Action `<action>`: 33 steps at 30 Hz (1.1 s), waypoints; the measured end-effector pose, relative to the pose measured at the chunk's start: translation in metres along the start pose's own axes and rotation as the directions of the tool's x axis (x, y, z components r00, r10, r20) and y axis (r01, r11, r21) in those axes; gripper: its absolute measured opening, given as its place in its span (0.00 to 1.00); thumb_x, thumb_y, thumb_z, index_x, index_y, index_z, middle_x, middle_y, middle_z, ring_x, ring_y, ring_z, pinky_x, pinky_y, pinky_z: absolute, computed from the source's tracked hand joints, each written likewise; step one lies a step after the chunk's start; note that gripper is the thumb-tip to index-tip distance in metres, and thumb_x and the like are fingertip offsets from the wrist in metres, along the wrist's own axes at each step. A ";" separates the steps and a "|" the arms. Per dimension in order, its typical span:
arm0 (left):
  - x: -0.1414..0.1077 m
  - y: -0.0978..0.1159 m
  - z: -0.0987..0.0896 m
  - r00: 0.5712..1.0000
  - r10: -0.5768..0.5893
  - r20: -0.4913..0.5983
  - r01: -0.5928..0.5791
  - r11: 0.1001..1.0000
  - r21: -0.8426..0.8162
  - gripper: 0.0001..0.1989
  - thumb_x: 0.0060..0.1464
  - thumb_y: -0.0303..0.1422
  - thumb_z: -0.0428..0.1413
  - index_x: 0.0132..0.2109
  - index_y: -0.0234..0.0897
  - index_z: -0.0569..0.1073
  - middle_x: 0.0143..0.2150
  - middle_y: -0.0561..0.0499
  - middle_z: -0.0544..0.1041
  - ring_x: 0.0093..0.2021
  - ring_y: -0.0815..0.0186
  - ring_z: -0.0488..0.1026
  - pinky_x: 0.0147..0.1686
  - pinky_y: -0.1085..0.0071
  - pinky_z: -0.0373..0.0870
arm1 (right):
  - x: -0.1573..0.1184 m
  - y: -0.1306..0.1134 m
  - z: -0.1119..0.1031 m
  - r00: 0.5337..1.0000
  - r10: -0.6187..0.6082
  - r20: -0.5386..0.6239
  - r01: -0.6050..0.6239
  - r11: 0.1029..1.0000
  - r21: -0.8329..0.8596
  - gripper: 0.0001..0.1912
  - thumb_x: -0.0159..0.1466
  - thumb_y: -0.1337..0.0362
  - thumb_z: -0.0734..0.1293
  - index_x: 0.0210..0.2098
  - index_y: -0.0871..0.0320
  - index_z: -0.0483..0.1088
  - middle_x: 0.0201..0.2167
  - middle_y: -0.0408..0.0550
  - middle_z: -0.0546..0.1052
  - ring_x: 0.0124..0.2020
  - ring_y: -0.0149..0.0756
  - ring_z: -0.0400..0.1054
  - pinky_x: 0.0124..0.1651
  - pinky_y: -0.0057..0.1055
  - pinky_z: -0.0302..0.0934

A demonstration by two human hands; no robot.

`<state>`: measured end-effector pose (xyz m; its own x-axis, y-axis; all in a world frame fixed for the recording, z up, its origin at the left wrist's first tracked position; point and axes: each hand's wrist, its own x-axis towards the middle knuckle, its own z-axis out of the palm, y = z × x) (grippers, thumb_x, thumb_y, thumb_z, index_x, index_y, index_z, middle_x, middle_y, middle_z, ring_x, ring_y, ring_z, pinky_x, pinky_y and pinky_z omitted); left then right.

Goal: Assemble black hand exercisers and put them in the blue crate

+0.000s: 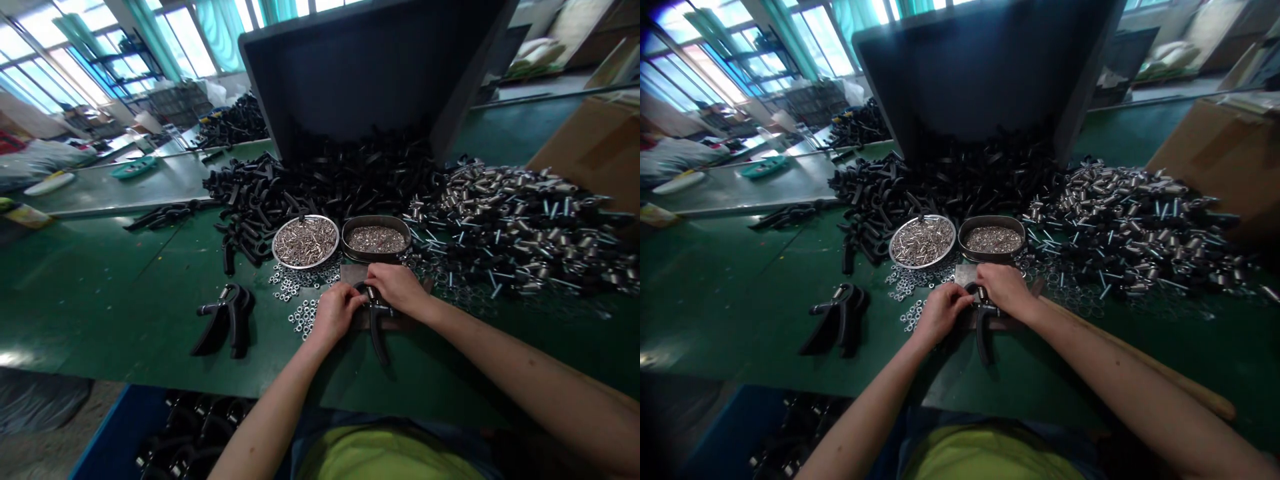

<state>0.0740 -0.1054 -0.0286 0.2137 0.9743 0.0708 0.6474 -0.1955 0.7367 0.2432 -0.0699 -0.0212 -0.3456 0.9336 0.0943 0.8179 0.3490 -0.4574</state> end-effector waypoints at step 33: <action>-0.021 0.011 -0.002 0.919 0.353 0.174 -0.390 0.761 0.518 0.11 0.61 0.34 0.46 0.38 0.39 0.73 0.37 0.48 0.72 0.38 0.63 0.65 0.31 0.69 0.62 | -0.118 0.050 -0.048 0.981 0.057 -0.188 -0.112 0.949 -0.294 0.19 0.67 0.60 0.52 0.53 0.55 0.65 0.42 0.52 0.75 0.35 0.41 0.72 0.30 0.34 0.65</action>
<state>0.0751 -0.1282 -0.0209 0.5522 0.8075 0.2075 0.7884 -0.5867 0.1851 0.3470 -0.1590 -0.0123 -0.2059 0.9506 0.2323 0.9502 0.2510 -0.1845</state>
